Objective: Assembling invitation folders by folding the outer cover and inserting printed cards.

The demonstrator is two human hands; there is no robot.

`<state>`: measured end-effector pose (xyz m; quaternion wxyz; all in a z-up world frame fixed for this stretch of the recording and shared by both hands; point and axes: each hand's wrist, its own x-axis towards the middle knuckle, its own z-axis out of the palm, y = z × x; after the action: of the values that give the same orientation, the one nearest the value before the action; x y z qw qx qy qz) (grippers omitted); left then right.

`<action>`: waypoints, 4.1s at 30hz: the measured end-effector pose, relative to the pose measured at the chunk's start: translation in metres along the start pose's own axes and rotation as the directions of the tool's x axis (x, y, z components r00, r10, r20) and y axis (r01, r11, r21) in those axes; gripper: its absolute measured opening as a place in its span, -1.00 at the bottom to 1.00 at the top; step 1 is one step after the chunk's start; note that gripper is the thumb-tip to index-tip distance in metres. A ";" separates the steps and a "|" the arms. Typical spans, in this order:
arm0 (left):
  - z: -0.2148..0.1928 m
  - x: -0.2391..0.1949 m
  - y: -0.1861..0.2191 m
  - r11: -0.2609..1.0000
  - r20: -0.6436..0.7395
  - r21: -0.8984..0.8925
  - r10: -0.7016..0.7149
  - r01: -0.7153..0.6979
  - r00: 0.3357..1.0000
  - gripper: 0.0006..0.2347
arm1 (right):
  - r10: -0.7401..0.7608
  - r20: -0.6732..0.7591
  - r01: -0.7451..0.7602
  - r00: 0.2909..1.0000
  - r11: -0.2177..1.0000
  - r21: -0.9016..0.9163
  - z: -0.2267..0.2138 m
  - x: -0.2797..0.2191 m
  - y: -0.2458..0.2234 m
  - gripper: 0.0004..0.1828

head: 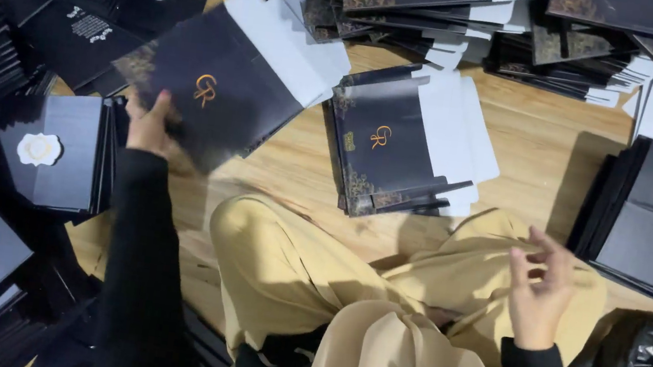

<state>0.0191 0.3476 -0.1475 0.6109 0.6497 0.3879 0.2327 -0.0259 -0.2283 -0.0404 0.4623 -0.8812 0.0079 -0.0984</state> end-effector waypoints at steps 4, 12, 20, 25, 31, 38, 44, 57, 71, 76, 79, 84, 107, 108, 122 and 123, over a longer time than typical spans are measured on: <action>0.041 -0.029 0.006 0.645 0.038 0.764 -0.064 0.012 0.997 0.13 | 0.086 0.050 -0.079 0.995 0.989 -0.128 0.010 -0.001 0.026 -0.66; 0.126 -0.064 -0.008 0.038 0.212 0.975 0.163 -0.221 0.964 0.21 | 0.043 0.124 -0.004 0.991 0.955 -0.297 0.031 0.005 0.059 -0.61; 0.176 -0.077 0.036 0.093 0.538 0.830 0.130 -0.550 0.833 0.05 | -0.314 -0.216 0.083 0.925 0.720 -0.689 -0.035 0.086 0.177 -0.62; 0.243 -0.128 0.022 0.092 0.813 0.491 0.308 -0.866 0.494 -0.08 | -0.081 -0.479 -0.316 0.874 0.654 -0.687 -0.139 0.118 0.257 -0.25; 0.345 -0.215 -0.022 0.348 0.926 0.206 0.232 -0.915 0.297 -0.33 | 0.350 -0.450 -0.552 0.822 0.683 -0.479 -0.155 0.129 0.271 -0.10; 0.439 -0.381 -0.071 0.914 0.962 0.248 -0.271 0.322 0.030 -0.26 | 0.341 -0.460 -0.555 0.820 0.671 -0.491 -0.109 0.117 0.218 -0.04; 0.471 -0.377 -0.067 0.853 0.755 0.377 -0.509 0.362 0.413 -0.33 | 0.252 -0.427 -0.418 0.868 0.836 -0.356 -0.073 0.124 0.196 -0.05; 0.331 -0.204 -0.005 -0.038 0.970 -0.239 -0.049 -0.970 -0.237 -0.29 | 0.505 -0.157 -0.438 0.849 0.838 0.326 -0.034 0.117 0.227 -0.77; 0.352 -0.139 -0.020 -0.455 0.912 -0.343 -0.372 -0.822 -0.175 -0.05 | 0.394 -0.176 -0.408 0.902 0.912 -0.051 -0.002 0.116 0.174 -0.76; 0.351 -0.137 -0.014 -0.444 0.900 -0.352 -0.403 -0.824 -0.167 -0.15 | 0.398 -0.201 -0.416 0.895 0.907 -0.057 0.000 0.117 0.171 -0.78; 0.349 -0.137 -0.012 -0.419 0.872 -0.387 -0.455 -0.821 -0.179 -0.18 | 0.380 -0.194 -0.401 0.904 0.912 -0.082 0.001 0.115 0.175 -0.78; 0.345 -0.140 -0.013 -0.439 0.877 -0.408 -0.431 -0.801 -0.211 -0.23 | 0.392 -0.210 -0.409 0.896 0.911 -0.047 0.005 0.114 0.191 -0.79; 0.274 -0.388 0.044 -0.188 0.757 -0.638 0.026 -0.747 -0.653 -0.89 | 0.232 -0.388 -0.240 0.892 0.970 0.027 -0.133 -0.055 0.103 -0.60; 0.275 -0.394 0.035 -0.189 0.752 -0.642 0.029 -0.743 -0.658 -0.89 | 0.231 -0.393 -0.241 0.890 0.970 0.025 -0.135 -0.065 0.109 -0.60; 0.274 -0.424 0.034 -0.202 0.725 -0.686 -0.108 -0.700 -0.680 -0.64 | 0.282 -0.503 -0.216 0.817 0.959 0.185 -0.137 -0.133 0.124 -0.57; 0.272 -0.423 0.039 -0.203 0.726 -0.685 -0.110 -0.700 -0.679 -0.64 | 0.283 -0.502 -0.216 0.817 0.958 0.188 -0.134 -0.132 0.125 -0.57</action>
<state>-0.0112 -0.1510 -0.0765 -0.0232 0.7540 -0.6551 -0.0436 -0.1703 -0.3950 -0.0900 0.5046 -0.7820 0.2429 -0.2736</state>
